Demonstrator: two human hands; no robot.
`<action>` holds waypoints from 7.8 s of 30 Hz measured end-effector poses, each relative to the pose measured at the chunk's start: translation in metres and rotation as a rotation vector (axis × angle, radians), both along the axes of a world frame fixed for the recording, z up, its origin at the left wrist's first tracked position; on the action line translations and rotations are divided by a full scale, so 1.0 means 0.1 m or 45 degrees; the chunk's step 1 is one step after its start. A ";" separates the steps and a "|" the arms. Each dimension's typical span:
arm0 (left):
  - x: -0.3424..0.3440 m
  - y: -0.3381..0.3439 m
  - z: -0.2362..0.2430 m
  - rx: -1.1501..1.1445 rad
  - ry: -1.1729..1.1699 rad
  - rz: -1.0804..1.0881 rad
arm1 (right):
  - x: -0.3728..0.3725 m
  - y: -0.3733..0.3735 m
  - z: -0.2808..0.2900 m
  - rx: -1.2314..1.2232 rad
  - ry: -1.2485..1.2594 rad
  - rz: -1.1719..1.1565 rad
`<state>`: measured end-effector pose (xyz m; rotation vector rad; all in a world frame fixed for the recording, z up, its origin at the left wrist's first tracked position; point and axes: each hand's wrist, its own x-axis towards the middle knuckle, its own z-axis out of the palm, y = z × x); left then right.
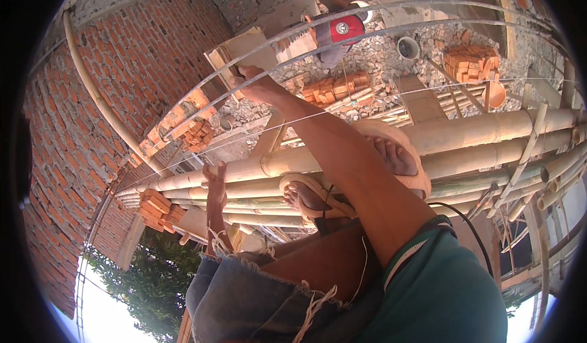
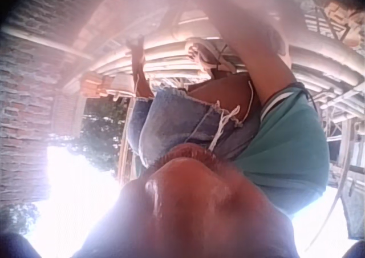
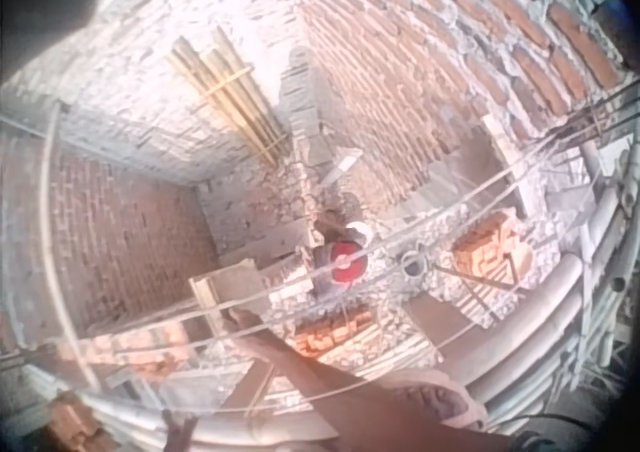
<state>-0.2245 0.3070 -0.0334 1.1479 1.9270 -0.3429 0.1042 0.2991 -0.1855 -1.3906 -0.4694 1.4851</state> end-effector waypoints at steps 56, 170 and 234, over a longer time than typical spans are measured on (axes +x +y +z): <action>-0.15 0.05 -0.05 -0.052 0.005 0.008 | -0.03 0.01 -0.07 0.044 -0.064 0.023; 0.10 0.02 0.07 -0.110 -0.068 0.068 | 0.01 -0.01 0.01 0.049 -0.010 -0.036; 0.01 0.02 0.02 -0.024 -0.039 0.065 | -0.01 0.02 -0.04 0.091 -0.084 -0.016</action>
